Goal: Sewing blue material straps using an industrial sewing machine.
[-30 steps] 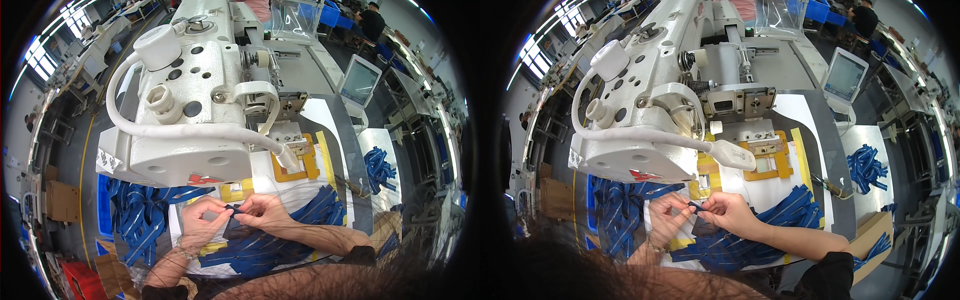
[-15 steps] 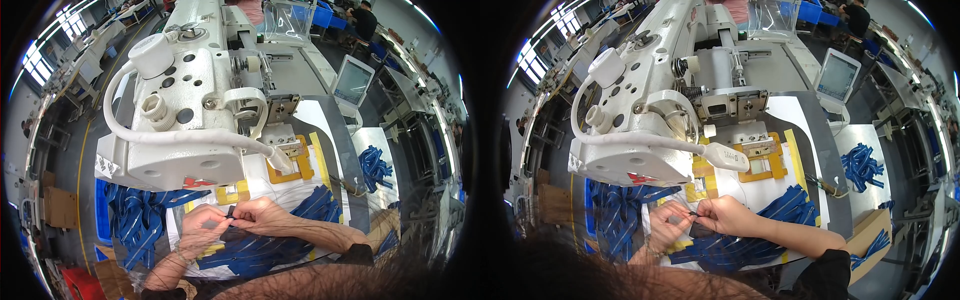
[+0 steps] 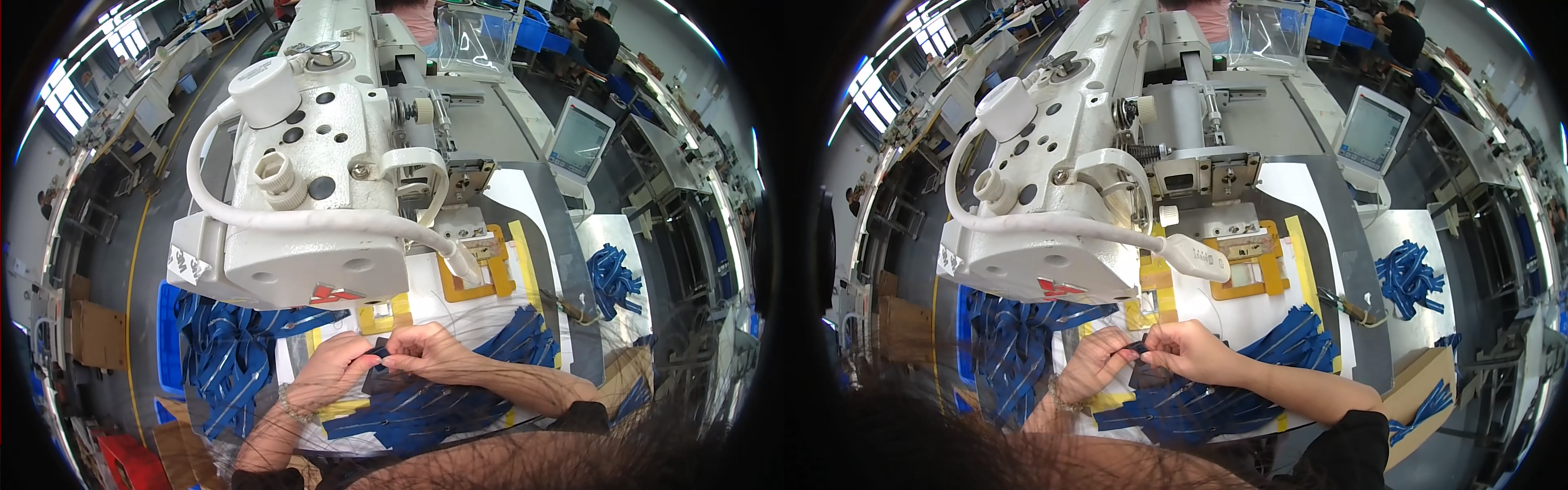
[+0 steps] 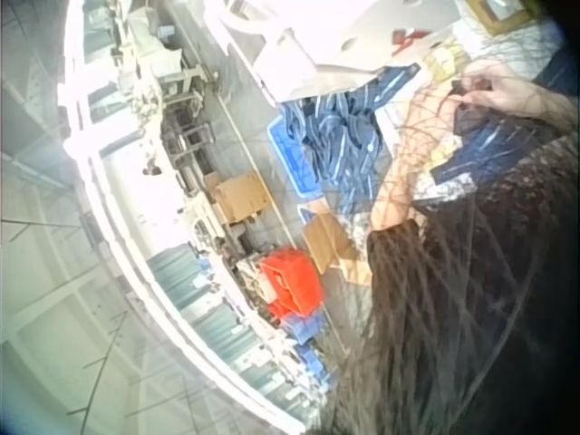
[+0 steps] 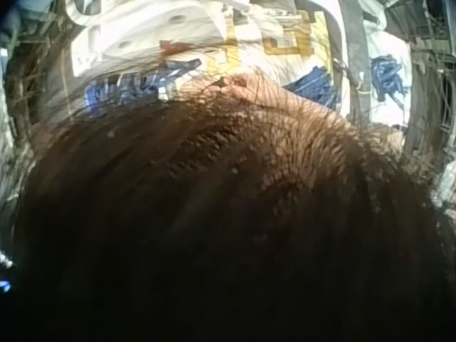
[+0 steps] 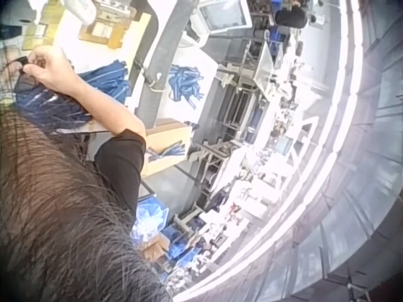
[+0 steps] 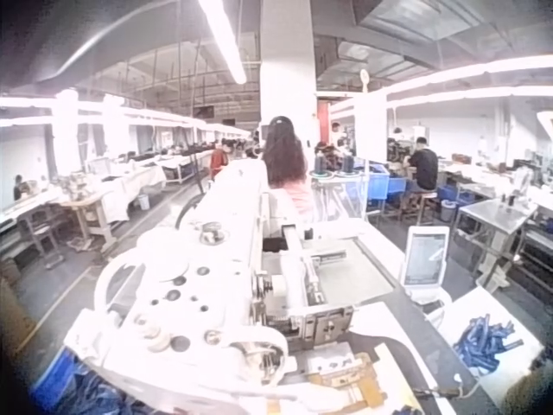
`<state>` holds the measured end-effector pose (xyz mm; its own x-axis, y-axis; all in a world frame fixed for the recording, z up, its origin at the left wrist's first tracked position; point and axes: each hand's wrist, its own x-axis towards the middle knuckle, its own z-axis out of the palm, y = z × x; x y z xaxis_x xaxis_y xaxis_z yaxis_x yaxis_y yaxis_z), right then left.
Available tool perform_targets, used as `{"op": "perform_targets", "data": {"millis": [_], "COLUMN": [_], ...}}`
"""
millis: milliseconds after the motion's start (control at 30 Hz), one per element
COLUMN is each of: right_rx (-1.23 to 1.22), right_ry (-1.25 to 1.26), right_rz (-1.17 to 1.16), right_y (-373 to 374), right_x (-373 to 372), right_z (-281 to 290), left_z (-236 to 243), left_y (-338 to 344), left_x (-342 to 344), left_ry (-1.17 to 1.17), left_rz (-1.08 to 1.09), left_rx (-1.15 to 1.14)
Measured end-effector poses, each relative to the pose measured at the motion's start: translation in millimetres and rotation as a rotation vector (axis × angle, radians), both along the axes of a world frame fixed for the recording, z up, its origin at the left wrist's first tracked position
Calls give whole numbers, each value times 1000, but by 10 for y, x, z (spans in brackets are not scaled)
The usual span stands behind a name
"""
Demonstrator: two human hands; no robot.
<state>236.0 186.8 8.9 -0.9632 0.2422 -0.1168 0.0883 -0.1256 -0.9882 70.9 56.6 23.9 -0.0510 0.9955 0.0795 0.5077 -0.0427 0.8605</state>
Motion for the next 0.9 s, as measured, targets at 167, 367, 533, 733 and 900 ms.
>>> {"op": "perform_targets", "data": {"millis": [167, 367, 533, 733, 900], "right_rx": [-8, -76, -113, -104, -58], "right_ry": [-49, -12, -32, -28, 12], "right_rz": [37, -7, 7, -6, -38], "right_y": [16, -21, -25, -28, -36], "right_x": [3, -10, -13, -20, -20], "right_z": [7, -19, -68, -88, -104], "left_z": [14, 4, -5, -38, -86], "left_y": [3, 0, 4, 1, 17], "left_x": [2, 11, 12, 36, 80], "left_ry": [42, 49, 54, 87, 261], "left_rz": [-1, 21, 35, 54, 72], "left_rx": [24, 39, 21, 59, 196]}}
